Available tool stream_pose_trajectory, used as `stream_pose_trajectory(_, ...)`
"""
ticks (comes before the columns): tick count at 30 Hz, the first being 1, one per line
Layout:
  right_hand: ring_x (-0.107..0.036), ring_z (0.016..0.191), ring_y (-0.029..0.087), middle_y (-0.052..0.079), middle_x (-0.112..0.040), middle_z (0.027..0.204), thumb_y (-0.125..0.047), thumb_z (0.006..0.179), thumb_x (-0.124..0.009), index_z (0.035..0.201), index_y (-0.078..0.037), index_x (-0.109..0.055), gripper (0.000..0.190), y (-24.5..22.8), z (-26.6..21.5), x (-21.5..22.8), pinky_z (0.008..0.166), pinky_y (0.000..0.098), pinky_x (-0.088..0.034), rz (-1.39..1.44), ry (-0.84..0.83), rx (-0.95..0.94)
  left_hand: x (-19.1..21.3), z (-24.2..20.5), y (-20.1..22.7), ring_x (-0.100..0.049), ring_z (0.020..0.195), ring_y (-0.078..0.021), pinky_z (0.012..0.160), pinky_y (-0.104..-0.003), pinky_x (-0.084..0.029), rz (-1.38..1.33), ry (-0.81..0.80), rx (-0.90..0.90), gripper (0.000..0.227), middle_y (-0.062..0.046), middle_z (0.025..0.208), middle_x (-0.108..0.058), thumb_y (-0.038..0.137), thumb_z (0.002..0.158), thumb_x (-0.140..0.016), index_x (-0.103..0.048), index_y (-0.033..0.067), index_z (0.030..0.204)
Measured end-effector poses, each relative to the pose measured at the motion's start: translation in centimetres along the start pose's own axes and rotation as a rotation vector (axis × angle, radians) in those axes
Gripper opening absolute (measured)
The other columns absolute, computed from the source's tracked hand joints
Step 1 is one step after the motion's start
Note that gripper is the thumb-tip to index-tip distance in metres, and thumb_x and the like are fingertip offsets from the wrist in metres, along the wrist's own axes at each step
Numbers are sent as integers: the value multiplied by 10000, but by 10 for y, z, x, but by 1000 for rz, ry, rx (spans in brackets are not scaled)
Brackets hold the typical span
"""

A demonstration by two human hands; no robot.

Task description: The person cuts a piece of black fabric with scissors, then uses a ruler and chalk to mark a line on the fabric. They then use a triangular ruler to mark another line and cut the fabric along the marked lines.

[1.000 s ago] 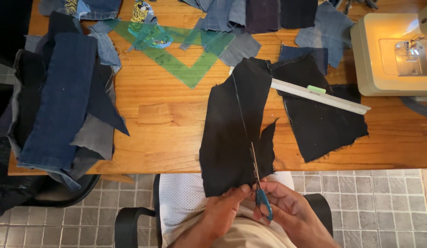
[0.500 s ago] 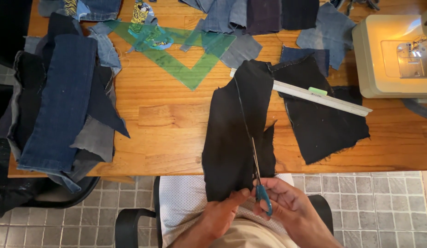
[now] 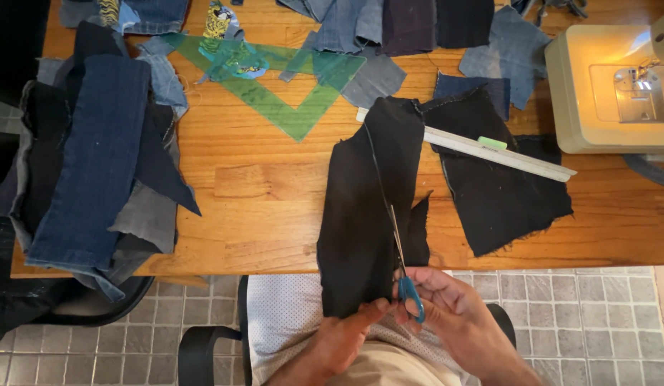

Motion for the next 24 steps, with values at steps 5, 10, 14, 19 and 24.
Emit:
stream_pose_trajectory(5, -724, 751, 276, 255, -844, 893, -156, 977, -864, 1410, 119, -799, 517, -14, 2, -2, 700, 395, -564, -44, -50, 1, -19, -17, 27, -743, 1013, -200, 1098, -380, -581, 158, -13, -18, 270, -84, 1087, -834, 96, 931, -910, -875, 29, 1191)
stream_pose_trajectory(10, -892, 888, 392, 287, -932, 1247, -58, 902, -875, 1495, 109, -780, 624, -14, 5, 9, 668, 439, -624, -100, 85, -70, -24, -16, 24, -844, 1244, -288, 1253, -482, -614, 22, -164, -7, 357, -188, 1292, -914, 59, 985, -854, -862, -26, 1331)
stream_pose_trajectory(14, -843, 857, 309, 233, -884, 1226, -78, 980, -854, 1466, 127, -756, 536, -13, 7, 9, 649, 376, -606, -39, -92, 134, -39, -25, 48, -824, 1275, -380, 1243, -589, -598, 76, -250, -86, 276, -261, 1319, -862, 131, 1010, -837, -740, -18, 1221)
stream_pose_trajectory(19, -813, 842, 320, 220, -892, 1212, -71, 967, -867, 1471, 128, -760, 553, -12, 8, 12, 692, 397, -612, -34, -110, 98, -39, -23, 54, -818, 1223, -411, 1191, -602, -585, 13, -384, -167, 700, -218, 1403, -821, 320, 973, -913, -692, -85, 1499)
stream_pose_trajectory(24, -864, 882, 288, 200, -923, 1099, -97, 1000, -833, 1433, 80, -814, 468, -26, 8, 7, 711, 381, -665, -222, -103, 42, -37, -24, 58, -889, 1088, -354, 1042, -463, -710, 95, 53, -105, 390, -214, 1186, -907, 112, 941, -904, -868, -100, 1267)
Point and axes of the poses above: each hand's wrist, its own z-axis towards the middle knuckle, its own x-axis out of the back of the hand, y = z × x, the point moved 3 cm from there along z, towards the middle knuckle
